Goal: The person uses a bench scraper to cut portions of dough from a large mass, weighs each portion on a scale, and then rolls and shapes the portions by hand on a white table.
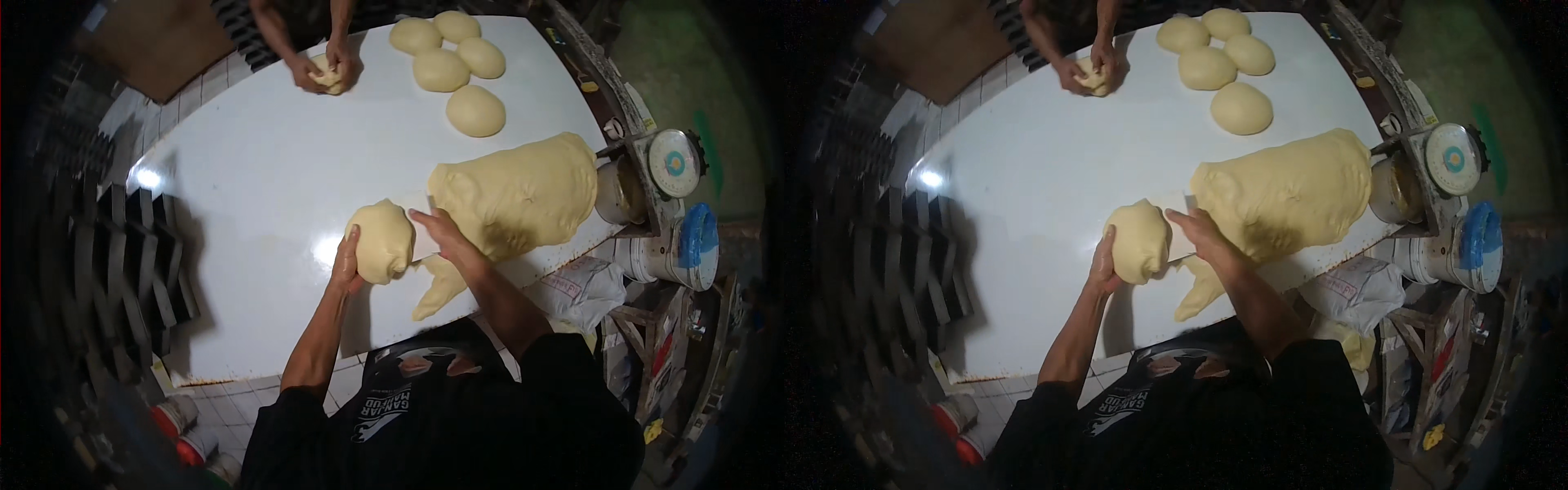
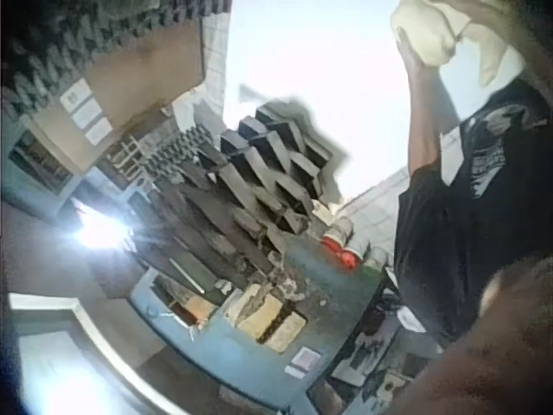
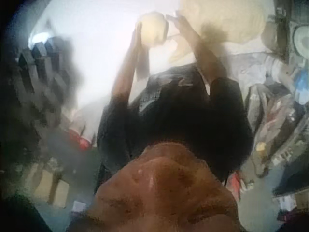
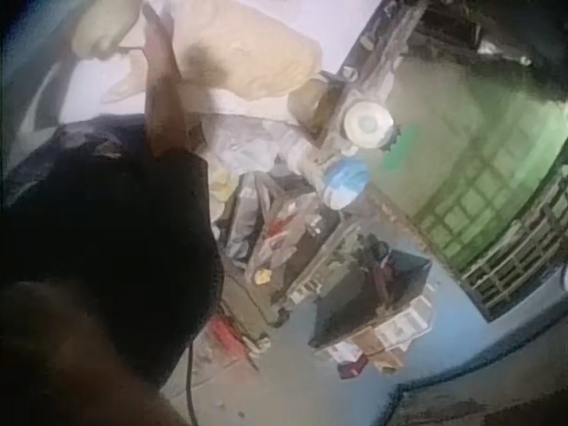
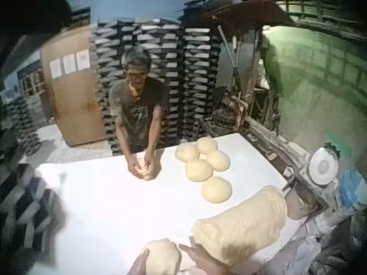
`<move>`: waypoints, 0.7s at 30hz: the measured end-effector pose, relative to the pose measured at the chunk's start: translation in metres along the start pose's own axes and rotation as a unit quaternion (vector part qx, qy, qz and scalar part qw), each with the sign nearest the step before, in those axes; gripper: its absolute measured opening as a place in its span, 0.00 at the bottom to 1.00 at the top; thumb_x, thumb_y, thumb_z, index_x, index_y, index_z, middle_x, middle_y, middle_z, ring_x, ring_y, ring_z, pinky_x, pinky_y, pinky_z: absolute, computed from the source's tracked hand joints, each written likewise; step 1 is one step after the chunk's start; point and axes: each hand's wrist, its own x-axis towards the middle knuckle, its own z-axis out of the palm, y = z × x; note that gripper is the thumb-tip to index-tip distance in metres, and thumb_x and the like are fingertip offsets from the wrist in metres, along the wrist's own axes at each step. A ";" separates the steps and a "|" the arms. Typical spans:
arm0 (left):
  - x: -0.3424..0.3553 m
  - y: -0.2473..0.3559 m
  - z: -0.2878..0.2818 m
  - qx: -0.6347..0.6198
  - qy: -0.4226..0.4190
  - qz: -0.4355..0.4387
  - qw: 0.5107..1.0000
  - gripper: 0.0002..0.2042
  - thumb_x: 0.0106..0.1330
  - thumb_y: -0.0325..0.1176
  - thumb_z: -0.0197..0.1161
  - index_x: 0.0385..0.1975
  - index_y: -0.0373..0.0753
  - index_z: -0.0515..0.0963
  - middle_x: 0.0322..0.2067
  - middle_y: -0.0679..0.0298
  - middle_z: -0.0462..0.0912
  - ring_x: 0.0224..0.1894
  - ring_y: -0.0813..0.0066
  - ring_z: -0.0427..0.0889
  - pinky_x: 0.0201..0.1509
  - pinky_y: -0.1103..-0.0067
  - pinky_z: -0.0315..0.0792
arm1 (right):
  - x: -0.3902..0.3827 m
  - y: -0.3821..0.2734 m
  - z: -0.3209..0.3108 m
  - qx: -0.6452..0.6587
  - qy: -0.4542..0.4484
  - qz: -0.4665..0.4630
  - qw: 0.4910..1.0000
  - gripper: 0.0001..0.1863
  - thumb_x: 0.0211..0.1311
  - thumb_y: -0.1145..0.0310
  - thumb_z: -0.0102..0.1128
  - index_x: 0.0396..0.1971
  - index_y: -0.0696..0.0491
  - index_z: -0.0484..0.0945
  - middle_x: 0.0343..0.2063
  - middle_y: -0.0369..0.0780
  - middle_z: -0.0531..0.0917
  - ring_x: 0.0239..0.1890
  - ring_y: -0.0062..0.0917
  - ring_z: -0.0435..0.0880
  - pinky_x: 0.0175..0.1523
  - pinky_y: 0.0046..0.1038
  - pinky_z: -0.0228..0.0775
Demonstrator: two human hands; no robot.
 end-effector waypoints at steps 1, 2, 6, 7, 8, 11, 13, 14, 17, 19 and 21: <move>0.001 0.005 0.024 -0.117 -0.059 -0.038 0.991 0.34 0.76 0.56 0.55 0.73 0.39 0.62 0.68 0.53 0.70 0.68 0.59 0.73 0.70 0.63 0.71 | -0.011 -0.001 -0.024 0.010 0.010 -0.006 1.000 0.26 0.67 0.53 0.65 0.55 0.58 0.79 0.45 0.41 0.86 0.44 0.30 0.87 0.48 0.39 0.81; 0.007 0.014 0.057 -0.137 -0.090 -0.055 0.985 0.33 0.78 0.58 0.48 0.73 0.39 0.61 0.67 0.54 0.72 0.67 0.58 0.74 0.70 0.60 0.71 | -0.022 -0.008 -0.049 0.190 -0.036 -0.031 0.981 0.26 0.69 0.54 0.64 0.57 0.58 0.76 0.47 0.42 0.85 0.46 0.31 0.86 0.51 0.39 0.80; 0.053 0.042 0.195 -0.135 -0.178 -0.034 0.974 0.31 0.79 0.56 0.49 0.71 0.39 0.64 0.67 0.53 0.73 0.67 0.57 0.74 0.71 0.59 0.71 | -0.066 -0.036 -0.161 0.371 0.022 -0.135 0.919 0.25 0.70 0.56 0.64 0.59 0.57 0.76 0.47 0.41 0.85 0.46 0.29 0.86 0.52 0.37 0.82; 0.065 0.053 0.238 -0.122 -0.217 -0.042 0.968 0.31 0.79 0.56 0.49 0.71 0.39 0.64 0.67 0.53 0.73 0.67 0.57 0.74 0.71 0.59 0.71 | -0.082 -0.046 -0.187 0.347 0.063 -0.127 0.927 0.24 0.70 0.56 0.64 0.58 0.56 0.77 0.46 0.40 0.86 0.45 0.30 0.87 0.51 0.38 0.82; 0.076 0.061 0.280 -0.090 -0.241 -0.021 0.966 0.32 0.78 0.55 0.51 0.71 0.38 0.63 0.66 0.53 0.73 0.67 0.57 0.74 0.70 0.60 0.71 | -0.099 -0.053 -0.208 0.324 0.101 -0.113 0.934 0.22 0.70 0.57 0.64 0.56 0.56 0.78 0.45 0.40 0.86 0.44 0.30 0.87 0.49 0.38 0.83; 0.106 0.064 0.426 -0.023 -0.309 -0.014 0.951 0.31 0.78 0.52 0.54 0.70 0.36 0.63 0.65 0.53 0.74 0.66 0.57 0.75 0.69 0.60 0.73 | -0.106 -0.009 -0.305 0.257 0.130 -0.121 0.950 0.21 0.71 0.57 0.63 0.54 0.56 0.80 0.44 0.40 0.87 0.44 0.28 0.87 0.50 0.36 0.81; 0.133 0.059 0.526 0.008 -0.340 -0.018 0.940 0.30 0.78 0.51 0.55 0.70 0.35 0.63 0.64 0.54 0.75 0.66 0.57 0.75 0.68 0.60 0.74 | -0.117 0.004 -0.355 0.257 0.148 -0.114 0.948 0.21 0.72 0.56 0.62 0.53 0.57 0.81 0.43 0.39 0.87 0.43 0.26 0.87 0.50 0.34 0.80; 0.145 0.049 0.575 0.015 -0.350 0.003 0.937 0.28 0.78 0.48 0.56 0.69 0.36 0.64 0.62 0.54 0.76 0.64 0.57 0.77 0.66 0.60 0.75 | -0.132 0.003 -0.366 0.291 0.143 -0.114 0.939 0.21 0.72 0.56 0.62 0.53 0.58 0.81 0.42 0.39 0.87 0.42 0.26 0.87 0.49 0.33 0.79; 0.178 0.024 0.715 0.004 -0.421 -0.030 0.906 0.25 0.76 0.40 0.59 0.69 0.40 0.63 0.59 0.53 0.77 0.60 0.57 0.80 0.63 0.59 0.78 | -0.168 -0.007 -0.406 0.296 0.128 -0.134 0.937 0.21 0.72 0.54 0.63 0.51 0.56 0.82 0.38 0.35 0.87 0.40 0.23 0.87 0.45 0.32 0.80; 0.202 -0.013 0.808 -0.007 -0.510 -0.080 0.857 0.25 0.75 0.37 0.60 0.68 0.41 0.63 0.59 0.53 0.76 0.58 0.56 0.81 0.60 0.58 0.79 | -0.154 0.037 -0.444 0.289 0.189 -0.124 0.930 0.20 0.70 0.53 0.65 0.49 0.55 0.82 0.38 0.34 0.87 0.38 0.21 0.86 0.44 0.31 0.78; 0.214 -0.062 0.887 -0.009 -0.499 -0.073 0.863 0.22 0.75 0.37 0.58 0.65 0.38 0.66 0.58 0.52 0.77 0.57 0.56 0.82 0.59 0.59 0.80 | -0.143 0.078 -0.482 0.297 0.183 -0.222 0.911 0.18 0.70 0.55 0.65 0.48 0.53 0.82 0.38 0.33 0.86 0.38 0.20 0.85 0.43 0.30 0.77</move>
